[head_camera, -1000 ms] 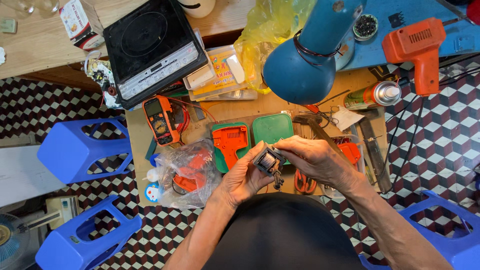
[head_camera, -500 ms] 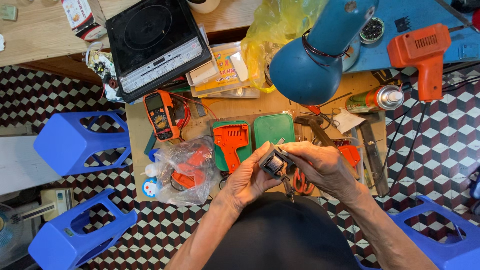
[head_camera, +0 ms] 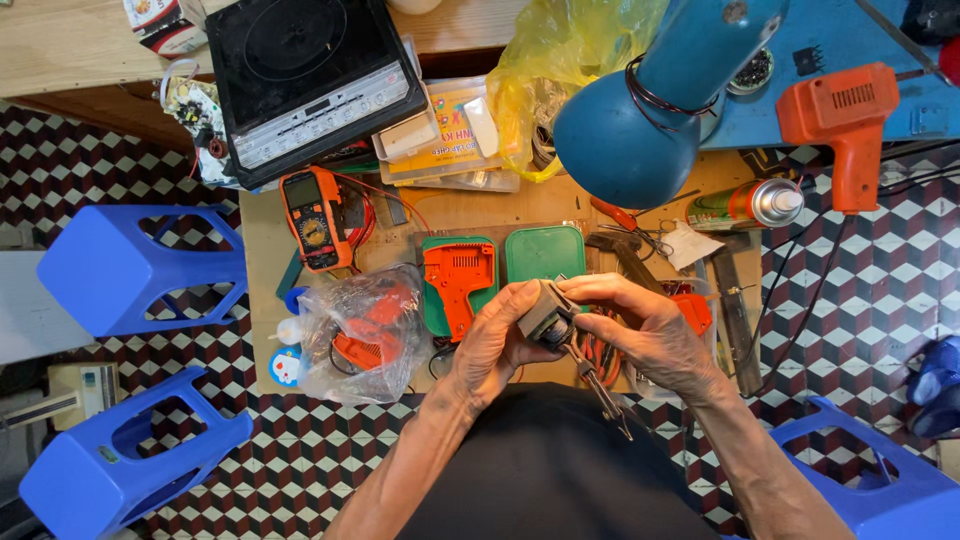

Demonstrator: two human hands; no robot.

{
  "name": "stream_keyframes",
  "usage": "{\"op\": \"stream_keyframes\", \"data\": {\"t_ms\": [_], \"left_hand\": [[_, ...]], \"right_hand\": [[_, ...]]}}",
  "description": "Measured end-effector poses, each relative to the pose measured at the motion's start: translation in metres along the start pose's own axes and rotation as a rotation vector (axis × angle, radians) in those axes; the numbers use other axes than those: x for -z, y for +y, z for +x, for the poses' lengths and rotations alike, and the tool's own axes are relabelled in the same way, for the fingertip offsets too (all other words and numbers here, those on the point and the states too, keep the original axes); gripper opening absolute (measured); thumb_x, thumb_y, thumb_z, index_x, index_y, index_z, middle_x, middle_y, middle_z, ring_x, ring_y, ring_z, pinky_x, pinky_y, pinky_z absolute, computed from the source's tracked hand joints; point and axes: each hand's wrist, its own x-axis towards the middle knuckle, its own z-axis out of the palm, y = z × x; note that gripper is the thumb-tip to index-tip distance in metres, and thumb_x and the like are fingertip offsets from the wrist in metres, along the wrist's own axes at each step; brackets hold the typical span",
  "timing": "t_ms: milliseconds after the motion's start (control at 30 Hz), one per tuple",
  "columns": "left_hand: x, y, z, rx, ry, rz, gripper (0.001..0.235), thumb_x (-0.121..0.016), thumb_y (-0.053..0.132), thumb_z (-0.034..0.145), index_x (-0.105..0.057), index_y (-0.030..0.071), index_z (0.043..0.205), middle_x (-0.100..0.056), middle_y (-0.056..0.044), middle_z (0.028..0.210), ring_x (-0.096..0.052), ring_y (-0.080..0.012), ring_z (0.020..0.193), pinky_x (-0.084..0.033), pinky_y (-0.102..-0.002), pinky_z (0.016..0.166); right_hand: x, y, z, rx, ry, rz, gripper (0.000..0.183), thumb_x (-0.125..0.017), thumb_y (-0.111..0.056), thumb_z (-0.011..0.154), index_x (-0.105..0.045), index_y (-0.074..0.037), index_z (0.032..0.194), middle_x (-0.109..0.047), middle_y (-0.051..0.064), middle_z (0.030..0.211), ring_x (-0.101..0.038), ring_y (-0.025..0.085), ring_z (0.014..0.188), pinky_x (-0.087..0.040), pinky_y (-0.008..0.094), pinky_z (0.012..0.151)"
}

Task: The person handles a small motor-like component, inspecting it and manipulating its wires. They then retrieve a heat gun from a plastic bag and use pliers to adjust the wires on the component.

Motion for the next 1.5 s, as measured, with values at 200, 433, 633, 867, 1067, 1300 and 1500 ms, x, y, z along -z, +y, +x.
{"op": "stream_keyframes", "data": {"t_ms": [200,433,633,867,1067,1300,1500], "left_hand": [[-0.003,-0.001,-0.001,-0.065,-0.003,0.059,0.034,-0.067,0.031,0.099,-0.061,0.008,0.124,-0.071,-0.005,0.106,-0.072,-0.0136,0.092,-0.066,-0.036,0.073],[-0.008,0.004,-0.003,-0.104,0.017,0.163,0.039,-0.07,0.034,0.095,-0.061,0.006,0.121,-0.071,-0.008,0.106,-0.073,-0.016,0.093,-0.067,-0.037,0.074],[-0.014,0.001,-0.006,-0.19,0.019,0.223,0.039,-0.073,0.032,0.096,-0.063,0.006,0.122,-0.072,-0.01,0.1,-0.072,-0.016,0.088,-0.065,-0.032,0.071],[-0.017,0.002,-0.008,-0.394,-0.036,0.399,0.038,-0.075,0.03,0.096,-0.065,0.007,0.124,-0.073,-0.006,0.103,-0.07,-0.0112,0.093,-0.061,-0.027,0.082],[-0.018,0.003,-0.011,-0.408,-0.004,0.41,0.039,-0.076,0.03,0.095,-0.065,0.007,0.125,-0.074,-0.007,0.102,-0.07,-0.0105,0.094,-0.059,-0.026,0.083],[-0.012,0.004,-0.007,-0.336,0.084,0.461,0.04,-0.073,0.033,0.095,-0.066,0.008,0.125,-0.072,-0.007,0.096,-0.071,-0.0123,0.087,-0.06,-0.027,0.076],[-0.006,0.002,0.003,-0.165,0.111,0.213,0.037,-0.071,0.032,0.094,-0.063,0.007,0.12,-0.072,-0.005,0.105,-0.071,-0.0117,0.091,-0.064,-0.033,0.074]], "right_hand": [[0.001,0.008,-0.005,0.028,0.008,0.084,0.031,-0.068,0.0,0.093,-0.066,-0.002,0.124,-0.064,0.013,0.134,-0.063,0.021,0.127,-0.055,0.034,0.108],[-0.01,0.012,-0.012,0.08,0.08,0.153,0.022,-0.064,0.002,0.097,-0.066,-0.001,0.119,-0.066,0.015,0.133,-0.066,0.022,0.124,-0.057,0.036,0.108],[-0.014,0.008,-0.017,0.145,0.156,0.043,0.022,-0.066,0.002,0.095,-0.068,-0.003,0.117,-0.069,0.014,0.13,-0.068,0.021,0.12,-0.057,0.033,0.103],[-0.009,0.004,-0.02,0.253,0.238,-0.24,0.022,-0.071,-0.001,0.093,-0.068,-0.005,0.114,-0.072,0.012,0.122,-0.071,0.019,0.114,-0.059,0.03,0.1],[-0.007,0.007,-0.015,0.31,0.21,-0.325,0.024,-0.073,-0.003,0.091,-0.065,-0.006,0.114,-0.073,0.01,0.119,-0.073,0.02,0.11,-0.061,0.03,0.093],[-0.01,0.007,-0.011,0.19,0.186,-0.284,0.029,-0.07,-0.003,0.093,-0.066,-0.004,0.121,-0.073,0.008,0.116,-0.072,0.016,0.107,-0.06,0.029,0.093],[-0.008,0.002,-0.002,0.102,0.107,-0.221,0.028,-0.071,-0.009,0.094,-0.068,-0.005,0.122,-0.073,0.006,0.111,-0.07,0.013,0.103,-0.058,0.027,0.09]]}}
